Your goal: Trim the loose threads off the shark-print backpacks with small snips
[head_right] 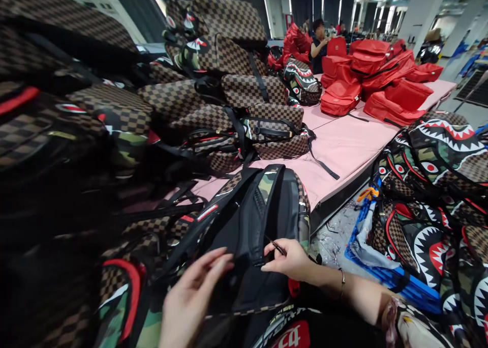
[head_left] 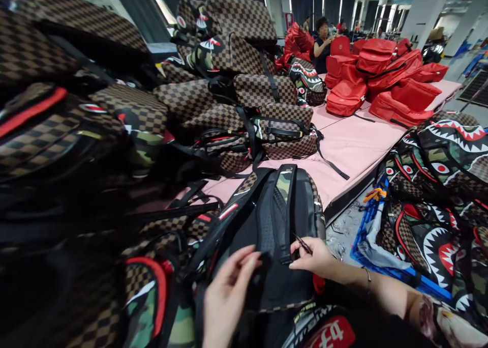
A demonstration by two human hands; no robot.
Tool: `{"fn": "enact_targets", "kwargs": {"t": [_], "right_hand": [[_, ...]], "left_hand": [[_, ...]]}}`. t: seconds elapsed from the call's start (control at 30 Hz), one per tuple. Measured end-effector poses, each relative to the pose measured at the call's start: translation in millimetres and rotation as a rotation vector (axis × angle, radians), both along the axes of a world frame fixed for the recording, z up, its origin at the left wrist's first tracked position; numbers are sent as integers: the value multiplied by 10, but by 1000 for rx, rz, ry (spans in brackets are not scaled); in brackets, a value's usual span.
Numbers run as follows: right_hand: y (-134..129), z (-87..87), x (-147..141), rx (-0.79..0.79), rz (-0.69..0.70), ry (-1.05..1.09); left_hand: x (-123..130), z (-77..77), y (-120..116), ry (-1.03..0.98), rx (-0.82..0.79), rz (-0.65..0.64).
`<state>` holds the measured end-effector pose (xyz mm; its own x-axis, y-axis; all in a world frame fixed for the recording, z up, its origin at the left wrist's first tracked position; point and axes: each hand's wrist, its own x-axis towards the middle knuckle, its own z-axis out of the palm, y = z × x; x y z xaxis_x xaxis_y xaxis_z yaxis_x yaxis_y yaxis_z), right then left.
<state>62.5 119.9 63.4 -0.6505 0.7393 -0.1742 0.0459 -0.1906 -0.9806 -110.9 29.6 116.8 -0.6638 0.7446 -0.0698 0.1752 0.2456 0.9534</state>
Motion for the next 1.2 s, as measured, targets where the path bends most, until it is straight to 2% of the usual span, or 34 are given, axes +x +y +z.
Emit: {"fn": "enact_targets", "kwargs": {"t": [0.03, 0.1, 0.23, 0.37, 0.5, 0.6, 0.7, 0.8, 0.9, 1.0, 1.07, 1.13, 1.2], "right_hand": [[-16, 3, -7, 12, -5, -18], [-28, 29, 9, 36, -4, -41], [-44, 109, 85, 123, 12, -99], [-68, 211, 142, 273, 56, -100], [-4, 375, 222, 541, 156, -221], [128, 481, 290, 738, 132, -364], [279, 554, 323, 1010, 204, -456], [379, 631, 305, 1239, 335, -510], [420, 705, 260, 1362, 413, -542], [437, 712, 245, 1369, 442, -507], [435, 655, 273, 1271, 384, -441], [407, 550, 328, 1043, 254, -356], [339, 413, 387, 751, 136, -271]], "left_hand": [[134, -31, 20, -153, -18, -61], [353, -124, 69, -331, 10, -68], [553, -268, 153, -418, 139, 50], [565, -295, 165, -346, 149, 48], [565, -338, 128, -324, 118, 90], [595, -386, 113, -369, 142, 128], [631, -396, 112, -360, 152, 133], [656, -356, 110, -202, 151, 106], [671, -309, 106, 46, 157, 79], [684, -292, 109, 98, 166, 85], [686, -289, 117, -66, 169, 104], [681, -278, 128, -353, 169, 123], [667, -252, 141, -617, 184, 125]]}}
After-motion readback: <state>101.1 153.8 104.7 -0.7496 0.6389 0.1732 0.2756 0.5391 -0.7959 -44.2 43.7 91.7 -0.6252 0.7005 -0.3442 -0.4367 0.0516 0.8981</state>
